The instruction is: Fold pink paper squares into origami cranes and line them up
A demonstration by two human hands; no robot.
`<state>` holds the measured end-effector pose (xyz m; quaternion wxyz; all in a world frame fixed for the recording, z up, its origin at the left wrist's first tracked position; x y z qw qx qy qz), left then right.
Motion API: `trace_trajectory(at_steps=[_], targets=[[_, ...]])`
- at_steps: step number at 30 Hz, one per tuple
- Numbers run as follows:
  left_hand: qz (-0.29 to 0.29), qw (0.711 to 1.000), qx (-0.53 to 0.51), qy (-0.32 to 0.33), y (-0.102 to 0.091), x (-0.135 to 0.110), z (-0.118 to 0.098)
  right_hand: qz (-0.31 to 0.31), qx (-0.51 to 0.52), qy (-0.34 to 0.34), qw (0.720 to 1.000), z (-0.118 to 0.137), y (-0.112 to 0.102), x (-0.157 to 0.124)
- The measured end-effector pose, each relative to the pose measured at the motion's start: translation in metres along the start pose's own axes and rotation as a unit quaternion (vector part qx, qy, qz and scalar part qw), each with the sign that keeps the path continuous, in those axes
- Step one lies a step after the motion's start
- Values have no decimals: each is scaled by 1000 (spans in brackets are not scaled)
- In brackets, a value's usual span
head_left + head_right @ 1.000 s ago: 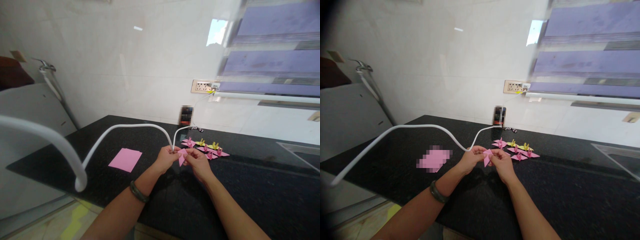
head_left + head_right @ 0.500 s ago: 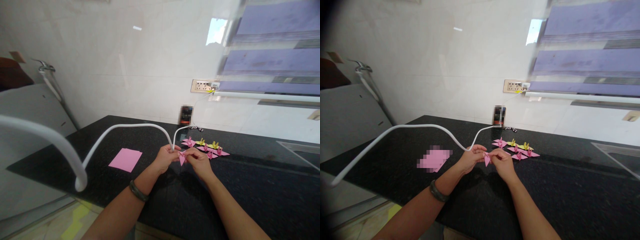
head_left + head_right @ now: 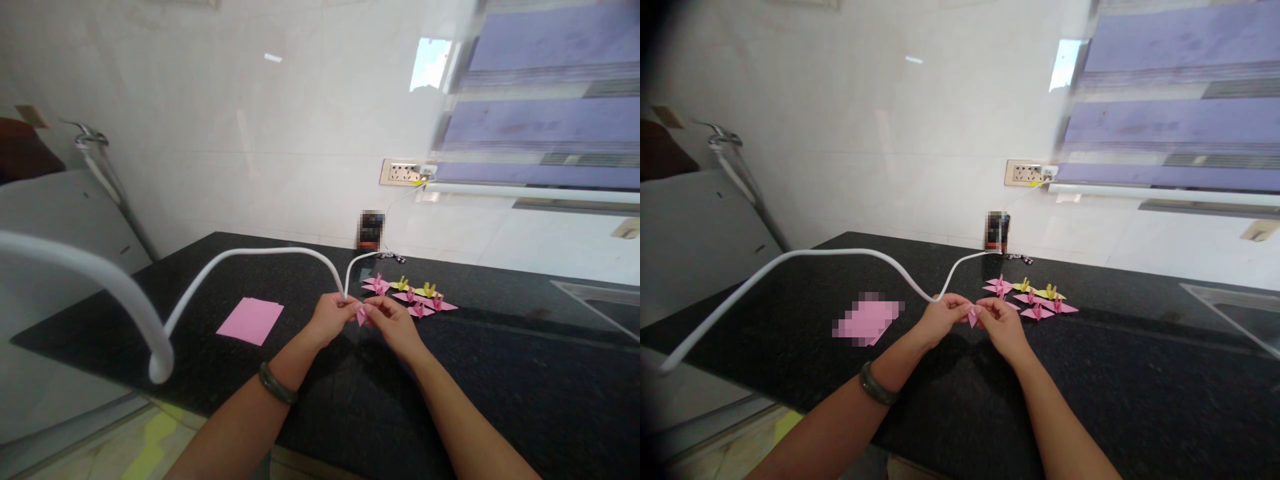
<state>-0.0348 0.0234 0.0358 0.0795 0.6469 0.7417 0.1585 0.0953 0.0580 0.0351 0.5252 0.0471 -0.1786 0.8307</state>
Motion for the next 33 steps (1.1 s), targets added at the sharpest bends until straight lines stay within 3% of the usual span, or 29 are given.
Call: trace_trajectory(at_steps=[14, 17, 21, 29, 33], targets=[[-1, 993, 103, 52, -3, 1, 7, -34, -72, -28, 996, -3, 4, -2], [0, 997, 67, 38, 1, -2, 5, -62, -54, -19, 996, -4, 5, -2], [55, 997, 59, -12, 9, -7, 4, -93, -16, -4, 996, -7, 5, -1], [55, 989, 133, 21, 4, -7, 0, -32, 14, -7, 999, 3, 6, -3], [48, 991, 124, 12, 4, -5, 3, -55, 8, -8, 998, 1, 5, -2]])
Point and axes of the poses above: each hand's wrist, its own x-axis towards the middle knuckle, its own y-axis out of the palm, z = x × y, the point moved 2 cm from there along x, towards the middle knuckle, and after that the axes turned 10 degrees about -x, right-handed, at the moved point
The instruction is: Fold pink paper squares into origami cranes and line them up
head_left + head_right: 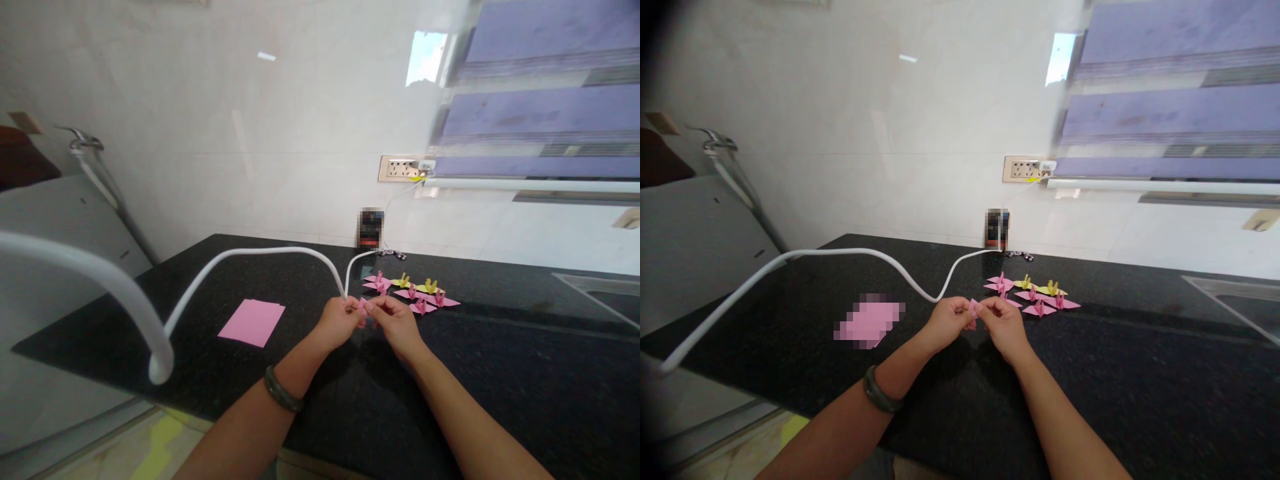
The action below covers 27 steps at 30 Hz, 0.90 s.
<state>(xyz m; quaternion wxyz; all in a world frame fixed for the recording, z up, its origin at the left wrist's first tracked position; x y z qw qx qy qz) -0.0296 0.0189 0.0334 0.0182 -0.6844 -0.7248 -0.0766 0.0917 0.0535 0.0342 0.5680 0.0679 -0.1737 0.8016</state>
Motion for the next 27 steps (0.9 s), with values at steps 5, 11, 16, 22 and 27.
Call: trace_trajectory(at_steps=[5, 11, 16, 22, 27], targets=[[-44, 996, -78, -6, -3, 3, 3, -39, 28, 15, 999, -5, -4, 3], [-43, 998, -45, 13, -7, 5, 4, -59, -10, 6, 998, -4, -3, 3], [-59, 994, -88, -7, -9, 6, 3, -26, -16, 21, 999, -7, -2, 2], [-79, 984, -156, -11, -13, 7, 0, 46, 98, 51, 993, 0, 3, -1], [-79, 978, -193, -26, -13, 8, -1, 73, 130, 70, 986, 0, 9, -4]])
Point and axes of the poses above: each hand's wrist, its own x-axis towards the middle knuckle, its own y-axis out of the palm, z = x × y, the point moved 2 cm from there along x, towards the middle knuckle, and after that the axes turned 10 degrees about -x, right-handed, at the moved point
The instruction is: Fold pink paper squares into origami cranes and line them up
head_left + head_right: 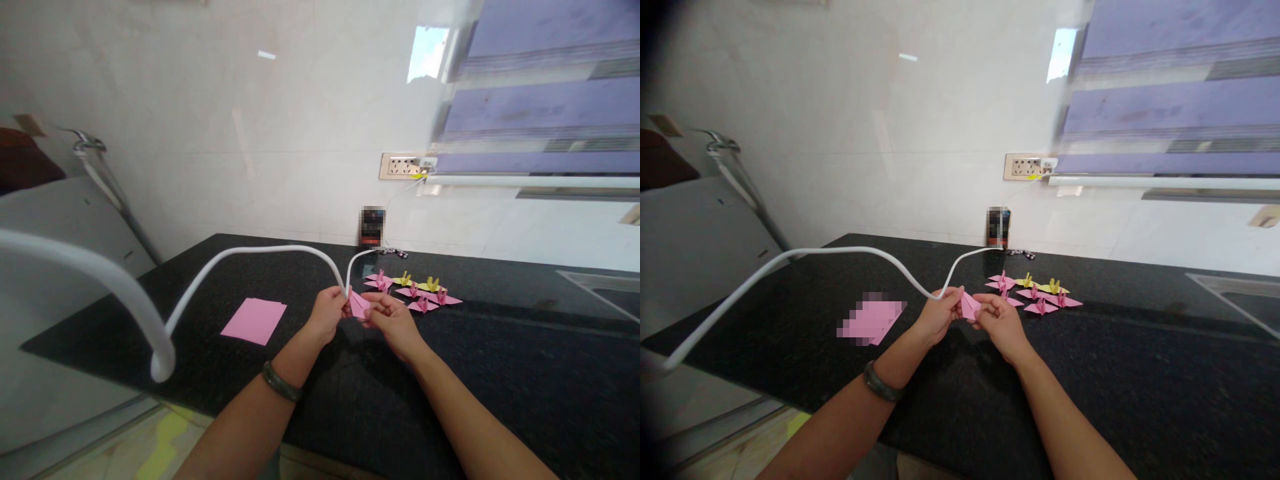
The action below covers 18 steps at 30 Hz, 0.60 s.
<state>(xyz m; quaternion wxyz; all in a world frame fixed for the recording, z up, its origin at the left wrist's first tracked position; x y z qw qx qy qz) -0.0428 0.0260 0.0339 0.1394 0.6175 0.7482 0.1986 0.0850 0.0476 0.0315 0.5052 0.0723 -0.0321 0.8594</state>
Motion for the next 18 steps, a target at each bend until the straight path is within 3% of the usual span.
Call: trace_trajectory(at_steps=[4, 8, 10, 15, 18], targets=[[14, 1000, 20, -5, 4, -3, -1, -26, -13, 4, 1000, -5, -1, 2], [102, 993, 63, 9, 12, -9, -1, -108, -28, -11, 994, -7, -5, 5], [120, 990, 75, 16, 14, -11, 1, -136, -40, -25, 990, -7, -6, 5], [59, 993, 97, 17, 7, -6, 4, -135, -58, -49, 988, -6, -7, 5], [44, 996, 78, 6, 4, -3, 3, -133, -125, -77, 980, -6, -8, 5]])
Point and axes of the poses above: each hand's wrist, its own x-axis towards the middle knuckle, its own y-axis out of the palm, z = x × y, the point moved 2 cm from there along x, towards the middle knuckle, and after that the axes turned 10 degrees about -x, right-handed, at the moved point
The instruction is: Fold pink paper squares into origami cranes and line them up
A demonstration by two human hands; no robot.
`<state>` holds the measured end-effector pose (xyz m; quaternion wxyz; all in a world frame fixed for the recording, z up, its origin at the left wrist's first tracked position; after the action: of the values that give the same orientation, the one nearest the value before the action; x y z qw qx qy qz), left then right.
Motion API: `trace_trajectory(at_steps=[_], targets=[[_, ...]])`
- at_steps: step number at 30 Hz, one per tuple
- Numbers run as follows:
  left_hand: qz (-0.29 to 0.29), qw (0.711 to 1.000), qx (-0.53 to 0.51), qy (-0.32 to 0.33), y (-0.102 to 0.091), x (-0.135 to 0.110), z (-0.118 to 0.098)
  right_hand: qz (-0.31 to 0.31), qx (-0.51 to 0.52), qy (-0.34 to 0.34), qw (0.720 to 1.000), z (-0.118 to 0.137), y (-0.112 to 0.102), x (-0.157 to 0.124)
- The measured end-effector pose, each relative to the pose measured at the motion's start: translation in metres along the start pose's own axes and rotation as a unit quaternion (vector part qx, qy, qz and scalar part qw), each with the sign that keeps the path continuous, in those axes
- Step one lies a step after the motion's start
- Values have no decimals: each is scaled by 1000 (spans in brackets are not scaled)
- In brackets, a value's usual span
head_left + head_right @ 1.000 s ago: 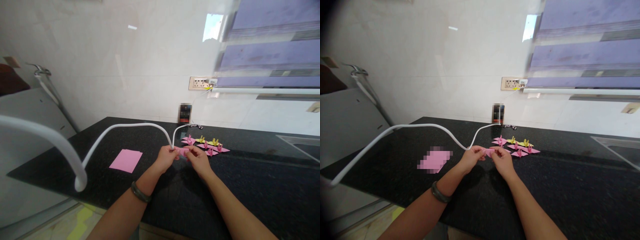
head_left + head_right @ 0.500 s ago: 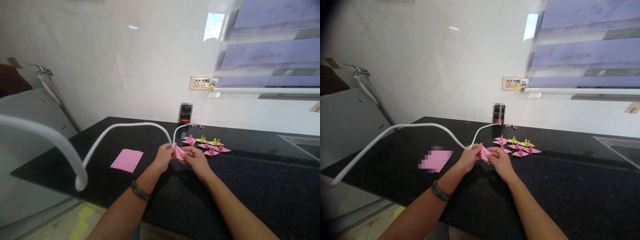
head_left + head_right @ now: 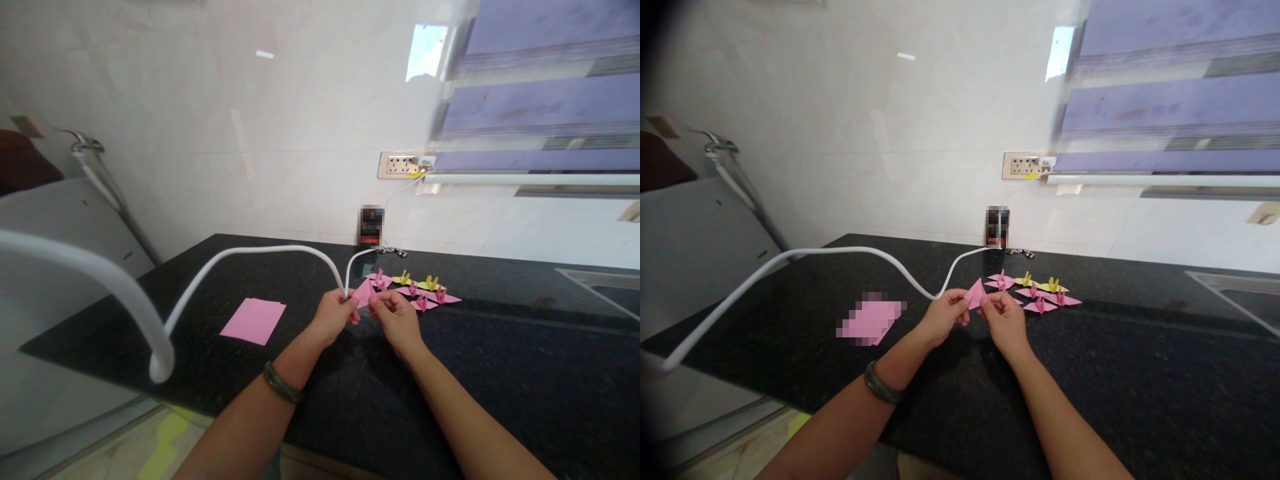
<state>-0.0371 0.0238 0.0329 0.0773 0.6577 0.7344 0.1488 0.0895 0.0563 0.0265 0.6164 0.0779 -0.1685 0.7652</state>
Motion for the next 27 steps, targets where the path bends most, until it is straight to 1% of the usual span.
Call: trace_trajectory(at_steps=[4, 7, 9, 13, 17, 22, 27], targets=[[-17, 995, -97, -34, -1, 1, 0, -12, -112, -62, 992, 2, -3, 0], [13, 984, -171, -53, 1, 0, 0, -2, -137, -84, 987, 3, -4, 0], [27, 980, -192, -53, 1, -1, 0, 3, -132, -83, 988, 3, -4, 0], [20, 984, -171, -56, 0, -1, 2, -5, -93, -56, 994, 1, -6, 2], [32, 989, -133, -64, 1, -2, 3, -3, -67, -44, 997, 2, -8, 4], [37, 988, -127, -86, 3, -3, 2, 32, -78, -61, 995, 8, -9, 2], [33, 987, -122, -98, 2, -2, 1, 49, -97, -84, 991, 13, -9, 0]])
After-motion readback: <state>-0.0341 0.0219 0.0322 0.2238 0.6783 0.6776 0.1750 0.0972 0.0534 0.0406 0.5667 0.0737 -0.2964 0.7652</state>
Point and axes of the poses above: each hand's wrist, its own x-axis towards the middle knuckle, its own y-axis out of the palm, z = x × y, the point moved 2 cm from there along x, towards the middle knuckle, and after that the axes turned 10 degrees about -x, right-handed, at the moved point
